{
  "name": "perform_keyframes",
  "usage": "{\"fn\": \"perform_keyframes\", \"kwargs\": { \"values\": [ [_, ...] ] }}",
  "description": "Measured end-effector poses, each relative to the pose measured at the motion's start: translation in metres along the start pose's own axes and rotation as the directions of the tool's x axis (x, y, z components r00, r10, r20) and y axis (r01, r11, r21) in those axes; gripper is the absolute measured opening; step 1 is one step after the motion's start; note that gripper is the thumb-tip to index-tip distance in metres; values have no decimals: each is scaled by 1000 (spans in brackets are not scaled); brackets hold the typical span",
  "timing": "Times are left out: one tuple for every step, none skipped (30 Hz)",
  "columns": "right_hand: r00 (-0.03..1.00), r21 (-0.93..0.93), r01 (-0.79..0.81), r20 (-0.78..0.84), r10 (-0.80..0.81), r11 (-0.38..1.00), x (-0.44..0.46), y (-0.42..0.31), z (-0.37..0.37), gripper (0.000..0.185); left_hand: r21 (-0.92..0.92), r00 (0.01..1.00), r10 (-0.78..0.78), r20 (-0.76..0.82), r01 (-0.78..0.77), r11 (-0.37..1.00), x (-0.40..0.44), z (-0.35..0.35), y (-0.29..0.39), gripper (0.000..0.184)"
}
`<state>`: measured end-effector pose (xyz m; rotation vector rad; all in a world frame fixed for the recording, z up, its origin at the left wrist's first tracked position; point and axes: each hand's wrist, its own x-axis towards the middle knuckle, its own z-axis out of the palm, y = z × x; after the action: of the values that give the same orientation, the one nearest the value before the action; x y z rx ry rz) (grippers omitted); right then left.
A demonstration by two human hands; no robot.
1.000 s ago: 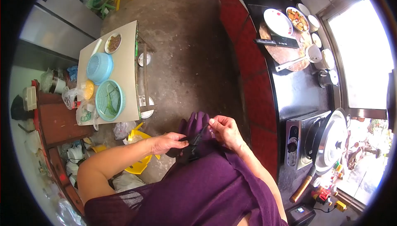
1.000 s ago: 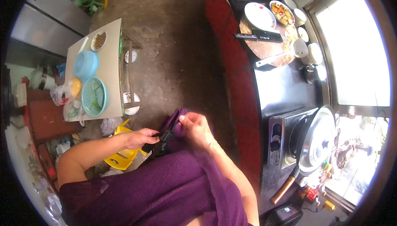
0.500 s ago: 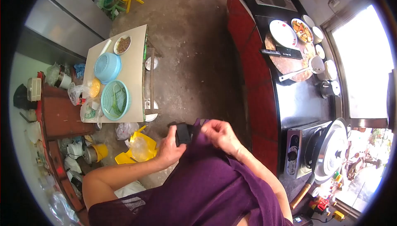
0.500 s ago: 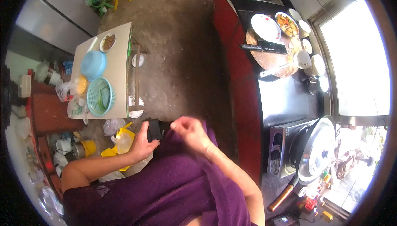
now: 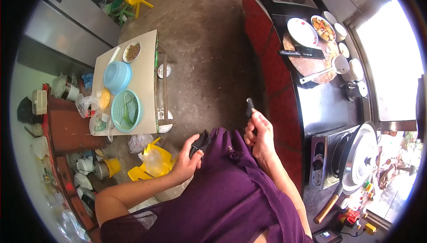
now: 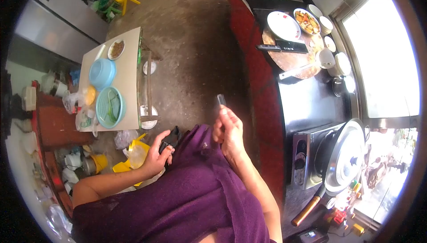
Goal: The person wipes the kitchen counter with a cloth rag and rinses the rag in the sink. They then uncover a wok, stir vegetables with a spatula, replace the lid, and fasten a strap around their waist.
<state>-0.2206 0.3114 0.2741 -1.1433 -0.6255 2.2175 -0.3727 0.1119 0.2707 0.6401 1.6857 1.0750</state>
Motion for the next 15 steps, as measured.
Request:
{"fn": "perform_keyframes", "kwargs": {
  "values": [
    [992, -26, -57, 111, 59, 998, 0, -2, -3, 14, -109, 999, 19, -33, -22, 994, 0, 4, 6, 41],
    [988, -44, -48, 144, 54, 998, -2, -4, -3, 14, -152, 997, 6, -70, -17, 988, 3, 5, 12, 38],
    [983, -61, -37, 178, 48, 997, -6, -7, -1, 14, -193, 994, -8, -107, -13, 981, 8, 4, 18, 34],
    [977, -76, -27, 208, 42, 997, -10, -9, -1, 14, -234, 990, -25, -141, -9, 972, 12, 4, 26, 31],
    [967, -113, -54, 241, 80, 992, -11, -13, -3, 16, -338, 989, -29, -143, -21, 941, 15, 7, 36, 24],
    [959, -166, -63, 263, 106, 984, -13, -14, -1, 17, -405, 993, -40, -114, -10, 914, 17, 5, 44, 24],
    [950, -221, -70, 283, 133, 973, -18, -14, 2, 18, -473, 995, -47, -83, 2, 881, 19, 3, 50, 24],
    [941, -277, -73, 300, 159, 958, -22, -14, 4, 20, -538, 997, -50, -51, 15, 843, 22, 2, 57, 25],
    [914, -324, -145, 317, 251, 935, -26, -14, 6, 29, -565, 999, 5, -37, -25, 825, 24, 0, 65, 27],
    [887, -352, -124, 380, 263, 928, -28, -9, 8, 34, -548, 999, 12, -35, -29, 836, 28, 3, 67, 27],
    [864, -390, -112, 416, 283, 914, -28, -5, 11, 37, -528, 999, 19, -32, -33, 849, 33, 9, 70, 28],
    [842, -425, -96, 447, 301, 900, -29, -2, 12, 41, -507, 999, 27, -24, -35, 861, 36, 14, 73, 29],
    [815, -390, -184, 452, 362, 902, -30, -3, 14, 26, -490, 997, 34, 63, 1, 872, 41, 18, 71, 30],
    [846, -403, -168, 409, 342, 899, -29, -4, 14, 20, -459, 996, 15, 89, 28, 888, 46, 23, 69, 33],
    [875, -417, -157, 362, 322, 895, -27, -4, 13, 14, -390, 991, 19, 133, 35, 920, 48, 28, 68, 33]
  ]
}}
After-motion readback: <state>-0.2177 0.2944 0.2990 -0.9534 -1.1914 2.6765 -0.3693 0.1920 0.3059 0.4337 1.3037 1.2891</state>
